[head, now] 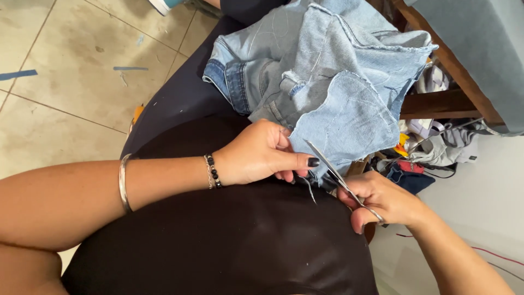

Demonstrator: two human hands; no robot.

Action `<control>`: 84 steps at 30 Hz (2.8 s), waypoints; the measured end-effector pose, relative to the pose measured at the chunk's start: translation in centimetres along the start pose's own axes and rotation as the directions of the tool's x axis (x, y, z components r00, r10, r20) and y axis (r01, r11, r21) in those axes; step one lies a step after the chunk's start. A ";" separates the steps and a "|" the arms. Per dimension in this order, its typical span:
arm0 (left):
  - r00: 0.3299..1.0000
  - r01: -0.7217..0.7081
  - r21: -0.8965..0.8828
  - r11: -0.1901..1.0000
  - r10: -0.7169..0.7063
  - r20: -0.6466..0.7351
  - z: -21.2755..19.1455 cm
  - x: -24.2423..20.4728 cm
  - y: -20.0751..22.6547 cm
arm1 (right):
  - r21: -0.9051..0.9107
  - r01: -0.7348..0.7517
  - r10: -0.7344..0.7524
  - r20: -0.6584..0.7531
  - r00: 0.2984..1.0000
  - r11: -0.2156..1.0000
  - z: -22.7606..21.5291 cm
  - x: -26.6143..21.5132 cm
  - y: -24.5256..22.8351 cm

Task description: Distressing denim shorts by cutting slits with scissors and fraying the edges by hand

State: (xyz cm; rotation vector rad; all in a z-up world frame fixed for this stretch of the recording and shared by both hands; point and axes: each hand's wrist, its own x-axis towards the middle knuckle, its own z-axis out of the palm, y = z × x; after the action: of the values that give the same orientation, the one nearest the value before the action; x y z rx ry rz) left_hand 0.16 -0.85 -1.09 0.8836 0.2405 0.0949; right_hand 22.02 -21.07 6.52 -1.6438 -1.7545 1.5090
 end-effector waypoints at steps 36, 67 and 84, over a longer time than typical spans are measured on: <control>0.993 -0.079 0.255 0.964 0.099 -0.066 -1.3 -2.3 4.2 | -0.033 0.113 -0.114 -0.061 0.992 0.993 -0.3 3.6 -1.5; 0.973 -0.231 0.426 0.875 0.203 0.111 -2.4 -2.8 5.0 | -0.123 0.194 -0.217 -0.211 0.953 0.973 0.2 4.3 -4.0; 0.989 0.092 0.930 0.357 0.074 -0.127 -5.1 10.0 14.0 | 0.422 0.160 0.366 -0.884 0.292 0.892 7.9 5.2 4.0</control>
State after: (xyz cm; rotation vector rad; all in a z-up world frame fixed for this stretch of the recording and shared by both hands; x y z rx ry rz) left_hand 8.83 13.67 4.99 2.0784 0.4607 -0.0047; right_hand 16.40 -21.18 -2.13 -1.7840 -0.5344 0.5003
